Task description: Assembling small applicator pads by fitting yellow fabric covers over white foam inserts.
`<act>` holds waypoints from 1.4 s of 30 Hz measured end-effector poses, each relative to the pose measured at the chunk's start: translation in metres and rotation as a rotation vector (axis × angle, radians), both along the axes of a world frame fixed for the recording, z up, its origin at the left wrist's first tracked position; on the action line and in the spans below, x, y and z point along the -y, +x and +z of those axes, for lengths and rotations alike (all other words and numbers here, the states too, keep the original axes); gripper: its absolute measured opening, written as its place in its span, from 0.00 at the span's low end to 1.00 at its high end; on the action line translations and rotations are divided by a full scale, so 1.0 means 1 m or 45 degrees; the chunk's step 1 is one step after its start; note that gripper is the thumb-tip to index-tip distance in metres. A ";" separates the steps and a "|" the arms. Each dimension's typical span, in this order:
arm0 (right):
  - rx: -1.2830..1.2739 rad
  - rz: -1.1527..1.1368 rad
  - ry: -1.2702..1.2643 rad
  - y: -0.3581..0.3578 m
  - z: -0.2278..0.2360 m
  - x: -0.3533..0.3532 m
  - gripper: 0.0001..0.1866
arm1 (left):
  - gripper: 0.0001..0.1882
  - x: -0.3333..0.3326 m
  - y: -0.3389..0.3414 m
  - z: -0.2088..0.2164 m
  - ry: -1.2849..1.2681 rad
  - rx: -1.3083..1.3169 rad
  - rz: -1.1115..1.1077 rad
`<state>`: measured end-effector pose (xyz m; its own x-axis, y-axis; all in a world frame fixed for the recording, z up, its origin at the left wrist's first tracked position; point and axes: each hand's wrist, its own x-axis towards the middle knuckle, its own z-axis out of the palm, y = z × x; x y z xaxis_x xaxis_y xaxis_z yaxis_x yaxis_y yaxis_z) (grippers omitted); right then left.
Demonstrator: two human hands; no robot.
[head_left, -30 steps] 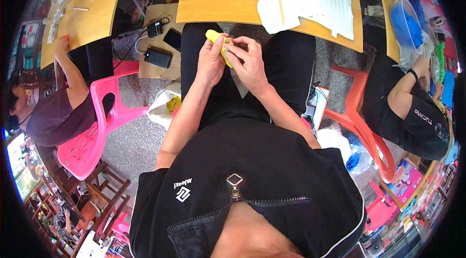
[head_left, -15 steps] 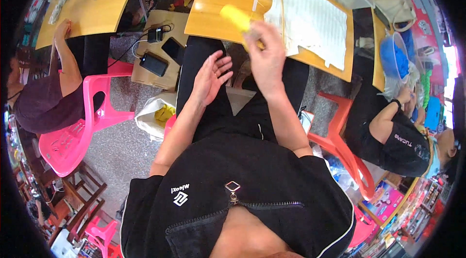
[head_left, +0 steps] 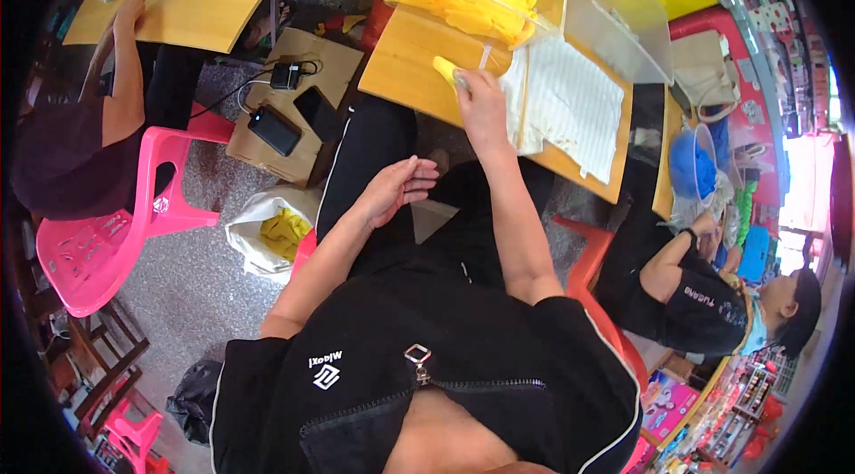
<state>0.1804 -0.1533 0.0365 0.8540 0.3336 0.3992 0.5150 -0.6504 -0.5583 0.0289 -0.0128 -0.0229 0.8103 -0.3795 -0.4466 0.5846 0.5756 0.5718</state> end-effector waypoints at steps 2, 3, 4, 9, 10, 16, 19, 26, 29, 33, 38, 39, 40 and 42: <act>0.066 -0.098 0.226 -0.014 0.031 -0.010 0.10 | 0.20 -0.003 0.000 -0.003 -0.017 0.015 0.049; 0.057 -0.091 0.219 -0.014 0.027 -0.010 0.10 | 0.19 -0.003 -0.003 -0.003 -0.028 0.029 0.062; 0.166 -0.065 0.160 -0.010 0.022 -0.008 0.09 | 0.16 -0.001 -0.001 -0.001 -0.091 0.018 0.105; -0.238 -0.058 0.202 -0.024 0.013 -0.009 0.08 | 0.16 -0.003 0.029 0.010 -0.048 0.090 0.398; -0.248 -0.062 0.198 -0.035 0.018 -0.008 0.08 | 0.16 0.000 0.035 0.019 -0.106 0.058 0.473; -0.245 0.052 0.452 -0.076 0.042 -0.021 0.17 | 0.12 -0.009 0.056 0.043 -0.402 0.159 0.568; 0.186 0.094 0.024 -0.082 0.037 -0.015 0.19 | 0.12 -0.010 0.053 0.043 -0.449 0.130 0.613; 0.078 0.115 0.023 -0.086 0.023 -0.010 0.13 | 0.10 -0.007 0.045 0.050 -0.177 0.139 0.609; -0.029 0.118 -0.040 -0.086 0.024 -0.009 0.09 | 0.09 -0.005 0.041 0.046 -0.026 0.138 0.564; -0.012 0.158 -0.201 -0.088 0.035 -0.003 0.10 | 0.09 -0.002 0.035 0.035 -0.007 0.064 0.536; -0.076 0.209 0.156 -0.092 0.030 -0.002 0.07 | 0.09 0.003 0.033 0.037 -0.061 0.070 0.547; -0.074 0.211 0.157 -0.094 0.031 -0.002 0.07 | 0.09 0.000 0.036 0.035 -0.077 0.112 0.546; -0.162 0.159 0.332 -0.097 0.032 -0.002 0.07 | 0.10 -0.004 0.038 0.034 -0.089 0.145 0.546; -0.127 0.147 0.426 -0.098 0.031 0.002 0.12 | 0.13 -0.011 0.039 0.035 -0.079 0.135 0.484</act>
